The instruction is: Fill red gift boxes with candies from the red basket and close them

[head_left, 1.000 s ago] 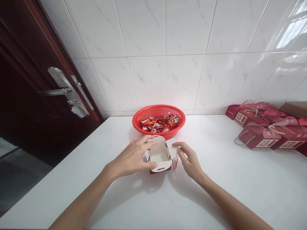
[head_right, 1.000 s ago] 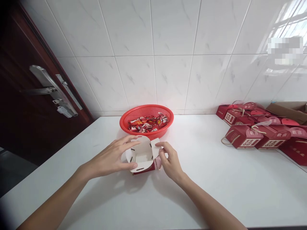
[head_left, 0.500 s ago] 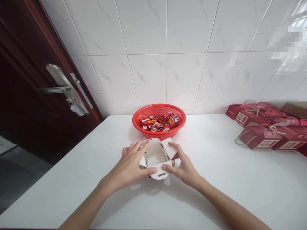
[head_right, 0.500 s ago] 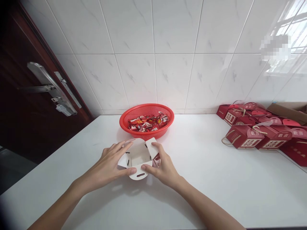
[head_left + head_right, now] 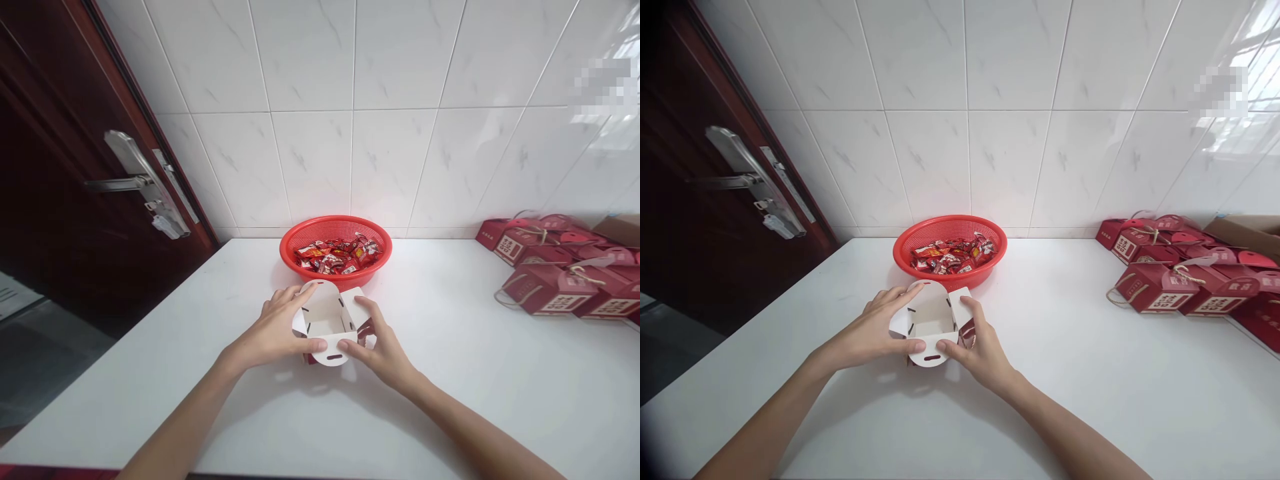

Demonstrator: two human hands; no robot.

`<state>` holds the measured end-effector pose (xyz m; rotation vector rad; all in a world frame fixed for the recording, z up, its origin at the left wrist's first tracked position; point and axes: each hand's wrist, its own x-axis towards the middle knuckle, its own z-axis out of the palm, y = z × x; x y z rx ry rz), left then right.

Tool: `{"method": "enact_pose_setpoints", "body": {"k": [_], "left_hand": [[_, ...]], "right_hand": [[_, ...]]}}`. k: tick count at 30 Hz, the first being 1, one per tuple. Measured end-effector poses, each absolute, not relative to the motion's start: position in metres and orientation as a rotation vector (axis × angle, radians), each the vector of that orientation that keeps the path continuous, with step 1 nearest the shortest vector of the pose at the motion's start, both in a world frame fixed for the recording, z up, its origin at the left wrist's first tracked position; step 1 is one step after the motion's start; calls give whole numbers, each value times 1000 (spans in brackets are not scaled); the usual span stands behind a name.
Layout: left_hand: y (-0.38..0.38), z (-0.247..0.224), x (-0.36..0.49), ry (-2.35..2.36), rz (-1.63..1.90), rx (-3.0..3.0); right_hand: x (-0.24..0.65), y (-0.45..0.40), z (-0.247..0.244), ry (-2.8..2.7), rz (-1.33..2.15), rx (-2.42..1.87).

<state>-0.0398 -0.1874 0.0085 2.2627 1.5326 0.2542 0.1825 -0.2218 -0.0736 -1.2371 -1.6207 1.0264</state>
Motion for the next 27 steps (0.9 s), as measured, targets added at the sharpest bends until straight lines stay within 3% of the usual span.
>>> {"method": "enact_pose_setpoints", "body": {"k": [7,15,21,27], "left_hand": [[-192,-9,-49,1571,164,2187],[-195,5,-52,1431,482,2231],[-156,35,-42,1279,861,2144],[-76,48,-24,1200,534,2230]], "right_hand": [[182,-225,-73,-1609,942,-1203],[185,-224,-72,-1659,716,-1056],[189,-223,-73,-1661,592,-980],[195,-214,-78,-1501,629,-1114]]}}
